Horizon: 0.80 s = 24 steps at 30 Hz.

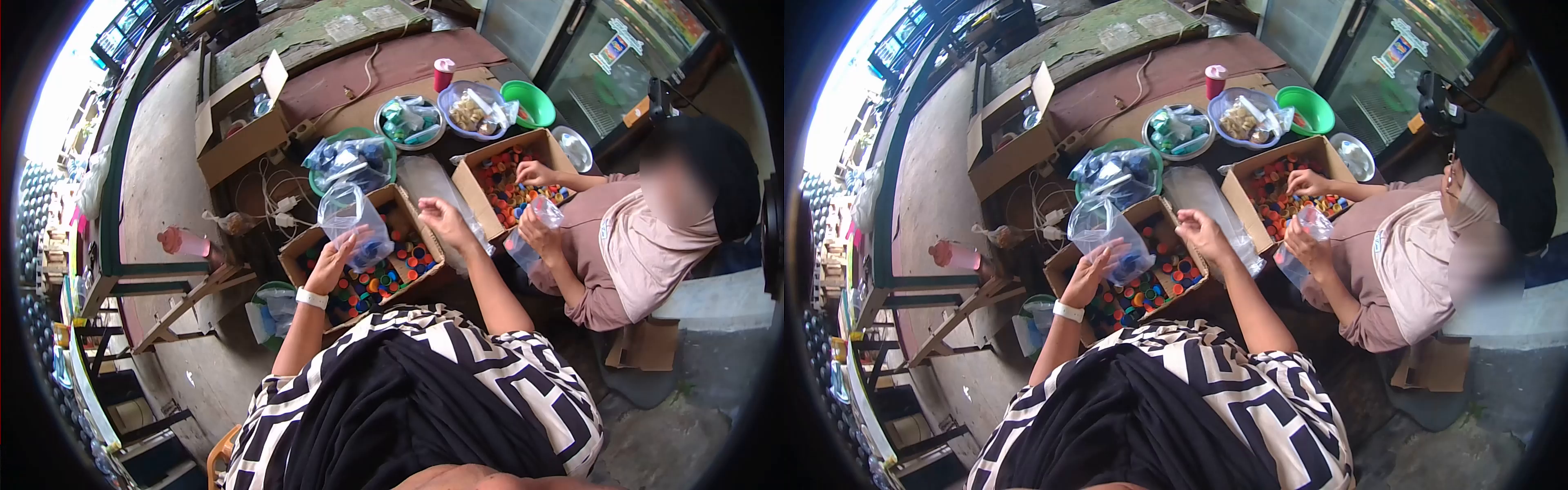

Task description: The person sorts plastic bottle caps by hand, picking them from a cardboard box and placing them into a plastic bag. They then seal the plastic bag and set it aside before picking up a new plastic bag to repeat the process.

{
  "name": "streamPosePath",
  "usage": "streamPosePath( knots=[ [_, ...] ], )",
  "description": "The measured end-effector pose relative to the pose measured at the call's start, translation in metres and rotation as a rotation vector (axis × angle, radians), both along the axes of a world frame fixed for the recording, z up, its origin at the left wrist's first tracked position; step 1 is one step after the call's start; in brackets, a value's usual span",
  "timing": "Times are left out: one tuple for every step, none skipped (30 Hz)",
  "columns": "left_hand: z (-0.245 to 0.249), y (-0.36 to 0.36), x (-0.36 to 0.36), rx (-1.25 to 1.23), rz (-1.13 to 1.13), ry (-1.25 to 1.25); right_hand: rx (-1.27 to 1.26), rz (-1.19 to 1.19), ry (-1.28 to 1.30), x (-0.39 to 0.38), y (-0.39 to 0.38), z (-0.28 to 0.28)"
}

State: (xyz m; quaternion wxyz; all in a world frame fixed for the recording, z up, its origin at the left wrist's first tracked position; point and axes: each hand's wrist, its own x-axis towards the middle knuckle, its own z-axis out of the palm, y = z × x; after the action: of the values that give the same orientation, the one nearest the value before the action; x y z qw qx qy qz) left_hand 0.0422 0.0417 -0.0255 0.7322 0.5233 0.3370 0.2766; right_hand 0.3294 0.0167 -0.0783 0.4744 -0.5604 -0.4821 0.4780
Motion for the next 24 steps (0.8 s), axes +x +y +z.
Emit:
streamPosePath(
  knots=[
    [-0.004,0.000,0.002,0.002,-0.012,-0.001,0.036,-0.086,-0.056,0.011,0.004,0.002],
    [-0.009,-0.002,0.003,0.032,-0.011,0.023,0.033,-0.095,-0.058,0.018,0.002,0.002],
    [-0.012,-0.004,0.004,0.065,-0.006,0.049,0.016,-0.053,-0.053,0.021,0.000,0.006],
    [-0.014,-0.007,0.008,0.082,0.007,0.076,0.000,-0.007,-0.048,0.023,-0.001,0.010],
    [-0.025,-0.008,0.009,0.116,-0.005,0.091,0.019,0.036,0.006,0.016,-0.003,0.004],
    [-0.030,-0.009,0.012,0.132,-0.023,0.112,-0.079,0.096,0.079,0.009,-0.007,0.011],
    [-0.034,-0.011,0.016,0.144,-0.040,0.136,-0.181,0.156,0.154,0.001,-0.013,0.019],
    [-0.038,-0.013,0.021,0.160,-0.027,0.145,-0.187,0.180,0.191,-0.007,-0.016,0.022],
    [-0.036,-0.016,0.024,0.157,-0.027,0.148,-0.195,0.202,0.230,-0.015,-0.020,0.022],
    [-0.031,-0.017,0.029,0.118,-0.052,0.255,-0.196,0.219,0.299,-0.021,-0.020,0.015],
    [-0.028,-0.018,0.037,0.083,-0.081,0.357,-0.146,0.205,0.294,-0.027,-0.020,0.009],
    [-0.029,-0.018,0.043,0.135,-0.063,0.390,-0.161,0.197,0.258,-0.029,-0.016,0.006],
    [-0.031,-0.018,0.048,0.130,-0.073,0.385,-0.179,0.189,0.223,-0.031,-0.014,0.004],
    [-0.033,-0.016,0.051,0.174,-0.075,0.396,-0.220,0.190,0.226,-0.029,-0.011,0.002],
    [-0.035,-0.016,0.054,0.217,-0.072,0.410,-0.225,0.190,0.227,-0.024,-0.010,0.004],
    [-0.037,-0.017,0.057,0.288,-0.040,0.380,-0.209,0.220,0.223,-0.021,-0.008,0.005],
    [-0.039,-0.016,0.058,0.285,-0.030,0.386,-0.191,0.255,0.220,-0.018,-0.006,0.007],
    [-0.039,-0.015,0.058,0.226,-0.024,0.419,-0.219,0.263,0.225,-0.014,-0.004,0.012],
    [-0.039,-0.013,0.059,0.169,-0.020,0.451,-0.218,0.271,0.231,-0.012,-0.001,0.009],
    [-0.039,-0.012,0.060,0.166,-0.016,0.460,-0.212,0.228,0.210,-0.010,0.001,0.004],
    [-0.039,-0.014,0.063,0.101,0.067,0.336,-0.208,0.186,0.189,-0.009,0.001,-0.004],
    [-0.034,-0.016,0.066,0.036,0.152,0.213,-0.218,0.217,0.151,-0.003,0.003,-0.020],
    [-0.027,-0.016,0.066,-0.041,0.171,0.143,-0.227,0.225,0.159,-0.001,0.003,-0.035],
    [-0.019,-0.015,0.067,-0.094,0.214,0.087,-0.207,0.182,0.036,0.000,0.002,-0.041]
  ],
)
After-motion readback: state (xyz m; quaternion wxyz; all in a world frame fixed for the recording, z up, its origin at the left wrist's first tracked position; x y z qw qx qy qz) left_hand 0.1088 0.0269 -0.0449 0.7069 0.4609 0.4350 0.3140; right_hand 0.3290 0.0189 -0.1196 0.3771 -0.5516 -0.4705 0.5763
